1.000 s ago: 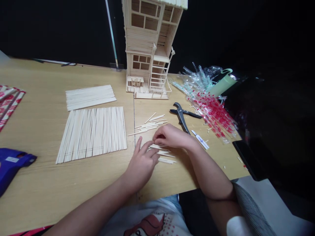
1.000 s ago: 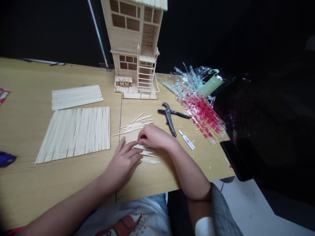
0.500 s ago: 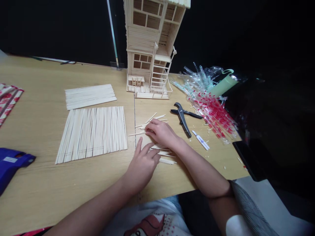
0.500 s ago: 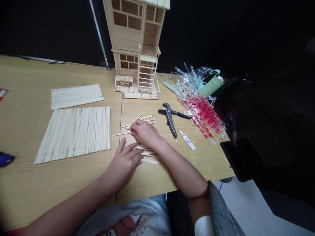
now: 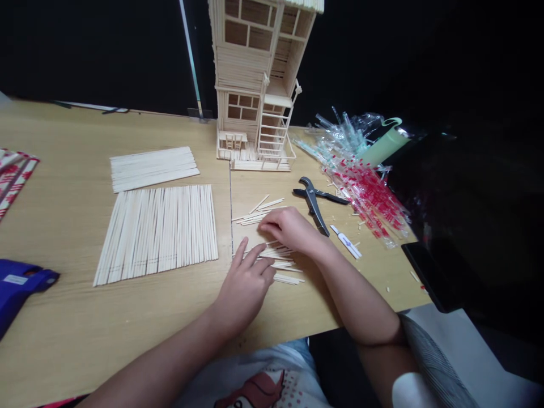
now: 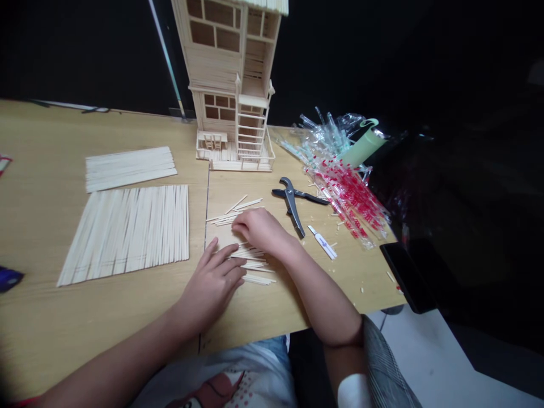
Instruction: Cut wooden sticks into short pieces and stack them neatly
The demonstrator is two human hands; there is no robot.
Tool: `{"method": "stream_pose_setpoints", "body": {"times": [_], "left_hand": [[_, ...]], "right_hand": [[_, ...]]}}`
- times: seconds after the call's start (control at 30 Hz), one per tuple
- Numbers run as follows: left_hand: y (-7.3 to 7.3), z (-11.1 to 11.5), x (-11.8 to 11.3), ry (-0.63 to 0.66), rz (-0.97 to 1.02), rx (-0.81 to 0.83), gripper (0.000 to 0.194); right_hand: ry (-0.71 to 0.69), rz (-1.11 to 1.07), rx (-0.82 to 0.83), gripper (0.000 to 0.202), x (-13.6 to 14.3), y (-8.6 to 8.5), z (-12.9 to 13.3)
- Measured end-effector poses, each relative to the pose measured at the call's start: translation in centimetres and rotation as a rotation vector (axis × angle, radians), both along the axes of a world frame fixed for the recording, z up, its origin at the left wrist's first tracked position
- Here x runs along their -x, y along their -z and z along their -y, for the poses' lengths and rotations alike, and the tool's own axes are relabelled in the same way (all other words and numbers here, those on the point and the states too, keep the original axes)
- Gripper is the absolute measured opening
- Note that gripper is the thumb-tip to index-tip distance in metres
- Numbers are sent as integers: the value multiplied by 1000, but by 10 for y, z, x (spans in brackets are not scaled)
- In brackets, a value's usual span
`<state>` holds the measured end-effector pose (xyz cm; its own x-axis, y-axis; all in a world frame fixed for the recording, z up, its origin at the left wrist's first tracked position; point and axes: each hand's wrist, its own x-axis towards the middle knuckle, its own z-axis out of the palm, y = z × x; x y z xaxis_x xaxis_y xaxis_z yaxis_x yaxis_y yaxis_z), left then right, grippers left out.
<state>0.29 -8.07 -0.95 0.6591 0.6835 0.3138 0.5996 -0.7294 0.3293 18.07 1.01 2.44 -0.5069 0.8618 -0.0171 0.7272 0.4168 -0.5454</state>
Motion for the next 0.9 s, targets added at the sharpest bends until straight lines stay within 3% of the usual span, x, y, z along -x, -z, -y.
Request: {"method": "stream_pose_setpoints", "body": {"times": [0.1, 0.2, 0.67, 0.9], "left_hand": [[-1, 1, 0, -4, 6, -6, 15], [-1, 1, -1, -5, 8, -12, 14], [0, 1, 1, -4, 5, -8, 15], [-1, 1, 0, -1, 12, 10, 17]], "right_hand": [[89, -26, -130, 13, 6, 10, -8], [98, 58, -142, 13, 13, 15, -9], [22, 374, -256, 21, 19, 13, 0], [6, 429, -227, 23, 22, 10, 4]]}}
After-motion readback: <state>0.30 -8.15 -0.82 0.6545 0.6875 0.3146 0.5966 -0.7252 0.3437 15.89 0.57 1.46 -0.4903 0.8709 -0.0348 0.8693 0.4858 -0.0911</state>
